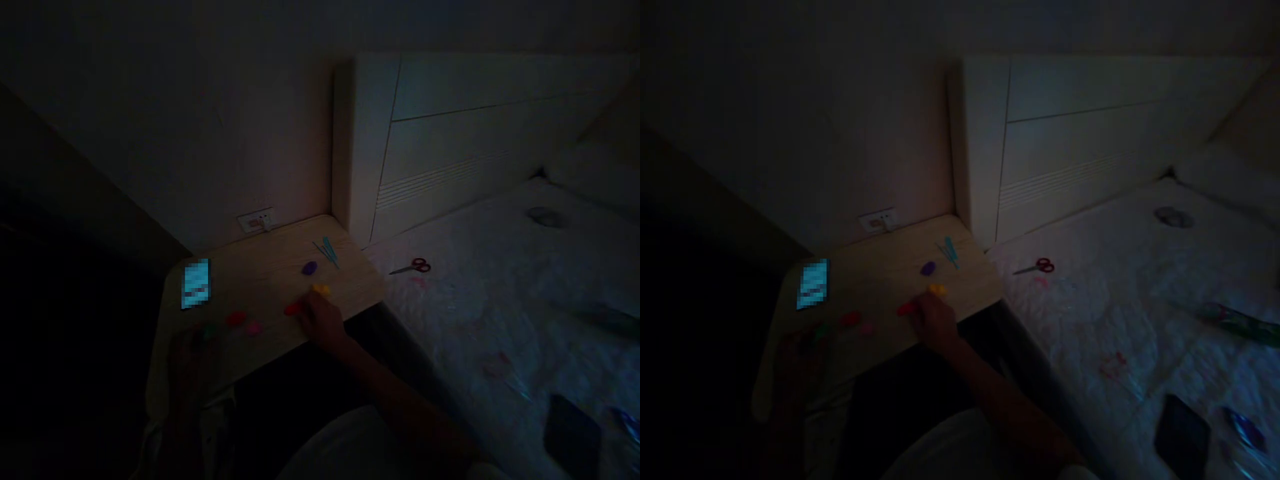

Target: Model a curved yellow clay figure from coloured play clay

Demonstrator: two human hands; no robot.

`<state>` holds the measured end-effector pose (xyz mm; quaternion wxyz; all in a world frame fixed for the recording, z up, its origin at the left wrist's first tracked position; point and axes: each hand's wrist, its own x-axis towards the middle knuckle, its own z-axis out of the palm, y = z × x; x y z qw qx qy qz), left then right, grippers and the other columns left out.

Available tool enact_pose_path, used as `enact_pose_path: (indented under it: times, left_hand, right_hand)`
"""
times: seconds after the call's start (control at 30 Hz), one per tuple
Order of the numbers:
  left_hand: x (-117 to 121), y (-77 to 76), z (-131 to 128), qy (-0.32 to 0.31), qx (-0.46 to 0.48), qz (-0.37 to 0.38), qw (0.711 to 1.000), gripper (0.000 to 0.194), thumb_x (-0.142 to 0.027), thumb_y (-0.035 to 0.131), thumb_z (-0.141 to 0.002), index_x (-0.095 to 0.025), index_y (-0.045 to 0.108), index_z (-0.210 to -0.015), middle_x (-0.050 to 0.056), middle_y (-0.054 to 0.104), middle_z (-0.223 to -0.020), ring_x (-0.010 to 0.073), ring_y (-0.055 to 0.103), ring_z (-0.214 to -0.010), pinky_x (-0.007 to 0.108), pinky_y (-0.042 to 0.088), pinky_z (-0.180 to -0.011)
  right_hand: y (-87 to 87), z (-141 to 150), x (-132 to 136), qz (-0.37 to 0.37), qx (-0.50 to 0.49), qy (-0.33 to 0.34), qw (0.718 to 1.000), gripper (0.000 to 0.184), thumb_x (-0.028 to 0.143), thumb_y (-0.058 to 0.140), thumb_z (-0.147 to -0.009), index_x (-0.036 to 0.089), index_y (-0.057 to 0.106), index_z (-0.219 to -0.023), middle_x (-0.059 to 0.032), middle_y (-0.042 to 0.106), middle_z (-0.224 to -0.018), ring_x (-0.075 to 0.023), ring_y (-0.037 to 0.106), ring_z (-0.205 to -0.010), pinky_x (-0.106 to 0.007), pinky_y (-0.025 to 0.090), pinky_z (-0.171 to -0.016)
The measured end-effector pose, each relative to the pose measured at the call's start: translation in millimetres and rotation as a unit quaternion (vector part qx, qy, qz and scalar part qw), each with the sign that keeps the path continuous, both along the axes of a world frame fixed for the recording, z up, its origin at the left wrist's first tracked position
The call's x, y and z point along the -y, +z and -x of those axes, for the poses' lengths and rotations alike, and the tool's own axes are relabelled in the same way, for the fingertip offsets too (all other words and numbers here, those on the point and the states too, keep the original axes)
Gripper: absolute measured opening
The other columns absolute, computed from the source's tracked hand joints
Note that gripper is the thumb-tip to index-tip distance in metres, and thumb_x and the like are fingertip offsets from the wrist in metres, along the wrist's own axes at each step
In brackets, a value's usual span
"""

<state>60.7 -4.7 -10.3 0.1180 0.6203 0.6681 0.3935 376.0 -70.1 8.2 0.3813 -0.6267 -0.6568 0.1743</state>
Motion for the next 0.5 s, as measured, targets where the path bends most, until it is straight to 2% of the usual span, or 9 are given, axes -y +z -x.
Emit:
enact_pose_path:
  times: [0.07, 0.23, 0.37, 0.5]
  left_hand:
    - [7, 4.9, -5, -0.005, 0.008, -0.005, 1.0, 0.04, -0.051, 0.066, -0.071, -0.021, 0.067, -0.098, 0.008, 0.063, -0.104, 0.0317, 0.062, -0.101, 0.052, 0.052, -0.1]
    - [23, 14.2, -15, -0.027, 0.048, -0.008, 0.998, 0.034, -0.039, 0.067, -0.074, -0.021, 0.068, -0.103, 0.008, 0.066, -0.108, 0.0288, 0.064, -0.105, 0.046, 0.053, -0.1]
    - [26, 12.7, -13, -0.051, 0.061, -0.004, 0.997, 0.033, -0.034, 0.062, -0.08, -0.02, 0.071, -0.108, 0.01, 0.071, -0.113, 0.0287, 0.066, -0.11, 0.045, 0.051, -0.105]
    - [26, 7.5, -13, -0.035, 0.087, -0.004, 0.996, 0.037, -0.037, 0.056, -0.089, -0.019, 0.071, -0.117, 0.012, 0.072, -0.124, 0.0285, 0.066, -0.118, 0.046, 0.049, -0.11]
  right_hand:
    - [-0.4, -3, 2, -0.009, -0.006, 0.009, 1.0, 0.014, 0.024, 0.062, -0.095, 0.022, 0.065, -0.108, -0.0093, 0.07, -0.108, -0.0261, 0.066, -0.099, -0.036, 0.051, -0.083]
    - [-8.6, -12, 5, -0.023, -0.031, 0.018, 0.999, 0.014, 0.03, 0.06, -0.097, 0.022, 0.066, -0.107, -0.0108, 0.071, -0.105, -0.0266, 0.066, -0.091, -0.038, 0.051, -0.08]
    - [-14.2, -14, 3, -0.05, -0.039, 0.052, 0.997, 0.019, 0.029, 0.052, -0.101, 0.022, 0.067, -0.11, -0.012, 0.073, -0.112, -0.0296, 0.067, -0.104, -0.042, 0.051, -0.091]
    - [-14.8, -13, 5, -0.062, -0.03, 0.054, 0.996, 0.023, 0.024, 0.048, -0.102, 0.023, 0.067, -0.116, -0.0114, 0.073, -0.117, -0.0288, 0.067, -0.108, -0.043, 0.052, -0.095]
